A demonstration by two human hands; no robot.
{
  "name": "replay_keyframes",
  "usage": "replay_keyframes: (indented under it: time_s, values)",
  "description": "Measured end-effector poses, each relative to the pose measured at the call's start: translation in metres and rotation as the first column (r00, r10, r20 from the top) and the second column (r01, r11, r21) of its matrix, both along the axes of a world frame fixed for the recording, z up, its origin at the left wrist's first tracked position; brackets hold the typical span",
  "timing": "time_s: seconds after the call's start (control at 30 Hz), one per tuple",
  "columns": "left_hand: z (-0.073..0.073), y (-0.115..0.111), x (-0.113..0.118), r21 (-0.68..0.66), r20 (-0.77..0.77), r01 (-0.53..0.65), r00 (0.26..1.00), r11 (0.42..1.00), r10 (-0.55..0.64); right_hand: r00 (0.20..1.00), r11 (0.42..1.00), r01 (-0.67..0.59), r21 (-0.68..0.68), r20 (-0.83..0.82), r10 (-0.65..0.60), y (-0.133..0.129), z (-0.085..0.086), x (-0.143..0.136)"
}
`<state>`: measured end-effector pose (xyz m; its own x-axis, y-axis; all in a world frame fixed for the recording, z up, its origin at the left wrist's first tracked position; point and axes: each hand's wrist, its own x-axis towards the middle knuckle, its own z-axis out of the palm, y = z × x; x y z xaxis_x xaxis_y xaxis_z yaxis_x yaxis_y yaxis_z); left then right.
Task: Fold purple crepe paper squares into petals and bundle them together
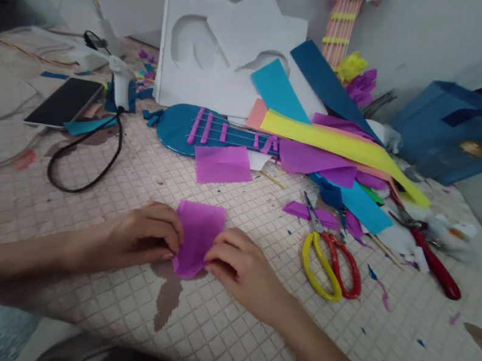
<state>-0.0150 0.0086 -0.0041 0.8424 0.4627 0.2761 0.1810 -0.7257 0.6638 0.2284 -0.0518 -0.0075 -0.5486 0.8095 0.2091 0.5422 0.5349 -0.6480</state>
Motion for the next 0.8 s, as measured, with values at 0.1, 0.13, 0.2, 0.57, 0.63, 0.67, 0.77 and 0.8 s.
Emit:
replay_keyframes:
  time_s: [0.1, 0.13, 0.2, 0.57, 0.63, 0.67, 0.77, 0.8]
  values:
    - [0.001, -0.002, 0.003, -0.037, -0.001, -0.044, 0.999, 0.998, 0.044, 0.999, 0.995, 0.044, -0.093, -0.015, -0.046, 0.001, 0.004, -0.003]
    - [0.001, -0.004, 0.004, -0.05, 0.001, -0.054, 0.999, 0.997, 0.054, 0.998, 0.991, 0.063, -0.119, -0.014, -0.065, 0.002, 0.005, -0.004]
    - [0.001, -0.006, 0.005, -0.073, 0.006, -0.073, 0.997, 0.995, 0.074, 0.995, 0.983, 0.098, -0.153, -0.008, -0.1, 0.002, 0.006, -0.005]
    - [0.011, 0.018, 0.028, 0.044, 0.145, -0.011, 0.989, 0.999, 0.004, 0.965, 0.908, 0.261, 0.329, -0.083, -0.247, -0.001, 0.007, 0.013]
    - [0.01, 0.027, 0.031, 0.077, 0.12, 0.059, 0.99, 0.995, -0.068, 0.978, 0.928, 0.2, 0.316, -0.005, -0.209, -0.001, 0.006, 0.018]
    - [0.009, 0.029, 0.031, 0.082, 0.101, 0.084, 0.991, 0.993, -0.092, 0.983, 0.949, 0.166, 0.269, 0.028, -0.18, -0.001, 0.005, 0.02]
    - [0.001, 0.029, 0.03, 0.069, 0.049, 0.097, 0.994, 0.993, -0.101, 0.993, 0.991, 0.096, 0.098, 0.06, -0.102, 0.002, 0.003, 0.02]
    - [-0.001, 0.027, 0.03, 0.06, 0.037, 0.095, 0.995, 0.994, -0.097, 0.994, 0.994, 0.089, 0.059, 0.054, -0.092, 0.003, 0.003, 0.019]
